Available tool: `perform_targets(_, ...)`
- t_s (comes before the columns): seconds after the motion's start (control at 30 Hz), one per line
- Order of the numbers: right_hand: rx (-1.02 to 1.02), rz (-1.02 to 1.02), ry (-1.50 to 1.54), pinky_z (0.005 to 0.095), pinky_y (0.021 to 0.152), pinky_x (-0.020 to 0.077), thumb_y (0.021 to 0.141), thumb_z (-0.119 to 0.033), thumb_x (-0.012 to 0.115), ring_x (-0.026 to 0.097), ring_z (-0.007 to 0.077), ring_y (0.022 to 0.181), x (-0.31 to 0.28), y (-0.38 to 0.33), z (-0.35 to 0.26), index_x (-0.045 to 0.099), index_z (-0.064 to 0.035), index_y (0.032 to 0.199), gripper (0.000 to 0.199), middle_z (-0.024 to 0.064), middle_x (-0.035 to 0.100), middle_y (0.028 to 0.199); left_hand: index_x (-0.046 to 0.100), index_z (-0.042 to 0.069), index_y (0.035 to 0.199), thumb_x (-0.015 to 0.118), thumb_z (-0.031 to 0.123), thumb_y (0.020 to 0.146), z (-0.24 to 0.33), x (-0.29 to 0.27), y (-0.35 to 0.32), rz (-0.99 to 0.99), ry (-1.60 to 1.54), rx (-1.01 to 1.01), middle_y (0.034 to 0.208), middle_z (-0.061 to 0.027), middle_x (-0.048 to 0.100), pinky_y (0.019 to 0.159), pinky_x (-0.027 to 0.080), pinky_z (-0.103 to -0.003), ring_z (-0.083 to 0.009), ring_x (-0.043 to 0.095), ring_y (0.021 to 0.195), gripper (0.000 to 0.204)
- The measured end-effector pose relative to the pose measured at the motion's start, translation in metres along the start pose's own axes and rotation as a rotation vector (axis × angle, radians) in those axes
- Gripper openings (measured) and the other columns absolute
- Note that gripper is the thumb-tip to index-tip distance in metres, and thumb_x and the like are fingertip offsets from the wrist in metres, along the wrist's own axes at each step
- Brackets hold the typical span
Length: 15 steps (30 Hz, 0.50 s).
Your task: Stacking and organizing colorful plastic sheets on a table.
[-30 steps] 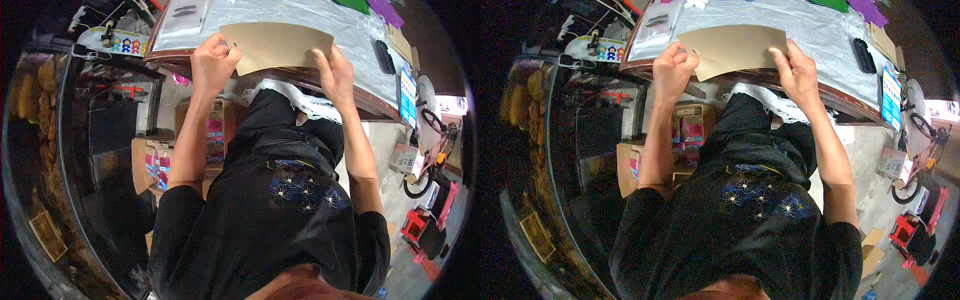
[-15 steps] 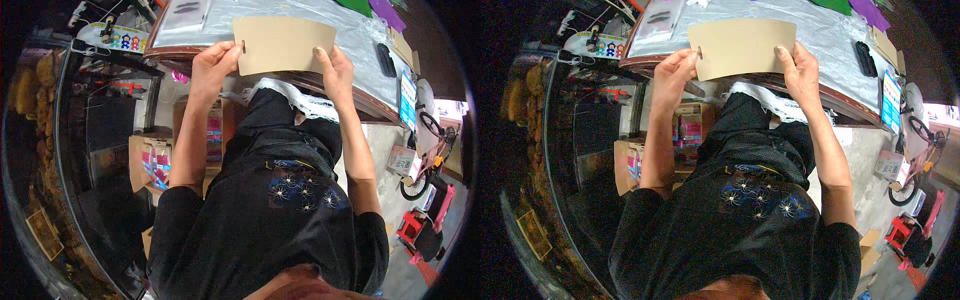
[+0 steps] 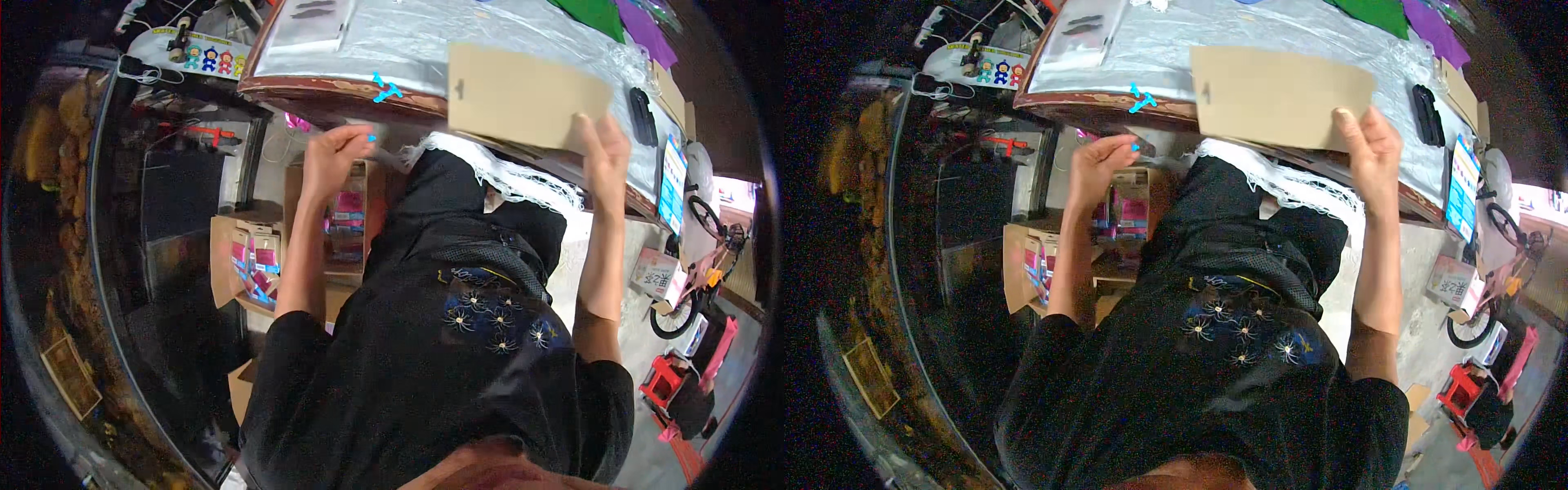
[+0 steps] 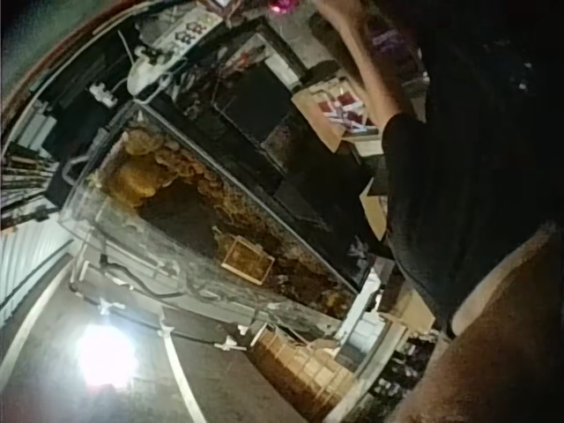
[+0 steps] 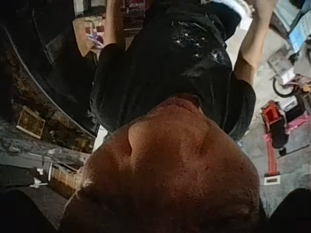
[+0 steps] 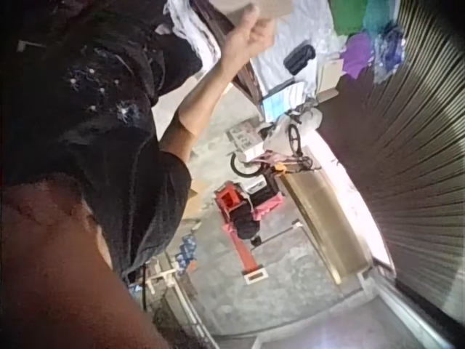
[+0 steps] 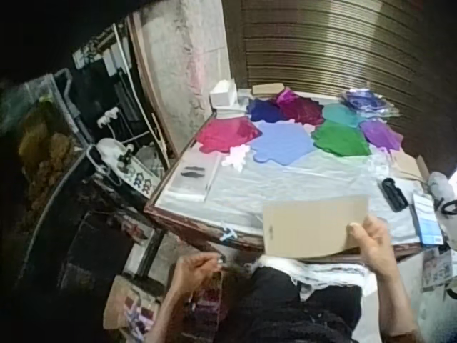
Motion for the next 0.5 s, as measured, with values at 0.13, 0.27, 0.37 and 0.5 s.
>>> perform_targets(0.13, -0.061, 0.121, 0.269, 0.0288, 0.096, 0.0455, 0.102, -0.012, 0.059, 0.06, 0.0126, 0.108, -0.021, 0.002, 0.013, 0.058, 0.0037, 0.131, 0.033, 0.0068, 0.066, 0.121, 0.071, -0.002, 0.116, 0.065, 0.006, 0.096, -0.017, -0.004, 0.015, 0.16, 0.284, 0.189, 0.102, -0.0091, 0.074, 0.083, 0.056, -0.027, -0.0134, 0.069, 0.092, 0.022)
perform_targets(0.27, -0.075, 0.169, 0.287, 0.031, 0.102, 0.0441, 0.103, -0.01, 0.056, 0.059, 0.0149, 0.115, -0.028, -0.002, 0.021, 0.053, 0.0046, 0.139, 0.039, 0.0086, 0.062, 0.13, 0.072, 0.0, 0.114, 0.068, 0.008, 0.094, 0.001, -0.007, 0.013, 0.278, 0.513, 0.349, 0.099, -0.0107, 0.074, 0.08, 0.055, -0.027, -0.0147, 0.07, 0.085, 0.022)
perform_targets(0.37, -0.071, 0.209, 0.31, 0.0317, 0.103, 0.0434, 0.103, -0.01, 0.056, 0.058, 0.0156, 0.118, -0.031, -0.009, 0.024, 0.052, 0.0051, 0.139, 0.04, 0.0093, 0.061, 0.133, 0.074, 0.003, 0.111, 0.071, 0.012, 0.091, 0.053, -0.006, -0.001, 0.265, 0.516, 0.151, 0.097, -0.016, 0.075, 0.077, 0.055, -0.029, -0.0186, 0.071, 0.08, 0.022)
perform_targets(0.5, -0.077, 0.208, 0.331, 0.0325, 0.105, 0.0423, 0.103, -0.009, 0.055, 0.057, 0.0165, 0.12, -0.032, -0.013, 0.026, 0.051, 0.0061, 0.14, 0.04, 0.0097, 0.06, 0.134, 0.072, 0.009, 0.117, 0.077, 0.015, 0.085, 0.11, 0.012, 0.007, 0.275, 0.638, 0.523, 0.109, -0.0129, 0.072, 0.086, 0.055, -0.035, -0.0263, 0.069, 0.095, 0.033)
Point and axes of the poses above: each hand's wrist, its own y-axis towards the middle knuckle, its own x-axis out of the palm, z = x × y, the point moved 2 cm from there along y, towards the middle knuckle
